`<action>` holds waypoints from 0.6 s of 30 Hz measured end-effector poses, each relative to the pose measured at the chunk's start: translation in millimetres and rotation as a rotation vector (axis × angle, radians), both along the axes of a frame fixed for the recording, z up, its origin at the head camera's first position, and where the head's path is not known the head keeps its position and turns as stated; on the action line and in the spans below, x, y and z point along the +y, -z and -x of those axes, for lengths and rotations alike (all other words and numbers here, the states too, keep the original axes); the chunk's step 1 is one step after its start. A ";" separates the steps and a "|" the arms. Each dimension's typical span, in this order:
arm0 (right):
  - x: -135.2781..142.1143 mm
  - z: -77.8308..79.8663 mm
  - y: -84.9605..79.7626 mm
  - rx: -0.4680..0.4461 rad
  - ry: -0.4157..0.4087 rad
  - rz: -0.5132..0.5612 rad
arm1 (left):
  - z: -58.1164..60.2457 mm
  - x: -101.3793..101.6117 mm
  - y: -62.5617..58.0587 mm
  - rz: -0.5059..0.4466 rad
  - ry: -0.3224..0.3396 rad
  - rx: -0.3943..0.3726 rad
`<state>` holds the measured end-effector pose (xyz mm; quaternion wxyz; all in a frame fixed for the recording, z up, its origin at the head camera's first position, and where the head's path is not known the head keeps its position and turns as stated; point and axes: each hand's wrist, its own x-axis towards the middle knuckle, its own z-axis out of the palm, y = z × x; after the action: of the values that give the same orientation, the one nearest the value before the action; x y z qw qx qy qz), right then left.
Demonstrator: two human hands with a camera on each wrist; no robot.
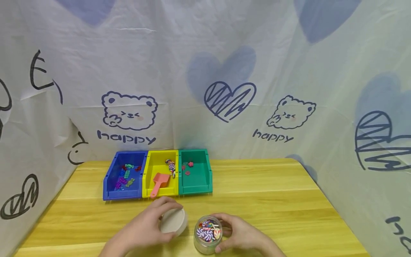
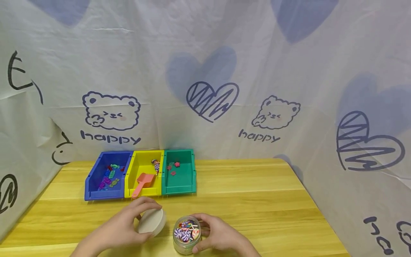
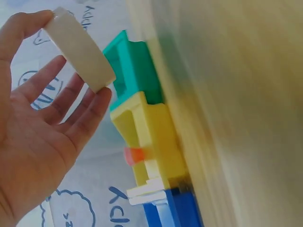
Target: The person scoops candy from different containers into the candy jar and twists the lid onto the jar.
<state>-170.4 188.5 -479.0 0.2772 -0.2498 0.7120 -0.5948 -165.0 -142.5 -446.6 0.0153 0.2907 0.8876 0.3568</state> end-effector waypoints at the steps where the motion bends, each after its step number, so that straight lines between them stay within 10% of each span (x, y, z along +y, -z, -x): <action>1: 0.0 0.2 0.5 -0.001 0.003 -0.001 | 0.3 2.7 -1.6 -0.019 0.000 0.002; 18: 3.9 9.1 1.0 -0.037 0.004 -0.047 | 4.0 60.0 -17.6 -0.044 0.118 0.101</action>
<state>-179.5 192.4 -480.0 0.2952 -0.2307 0.7211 -0.5828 -168.9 -82.5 -429.0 -0.0148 0.3605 0.8604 0.3598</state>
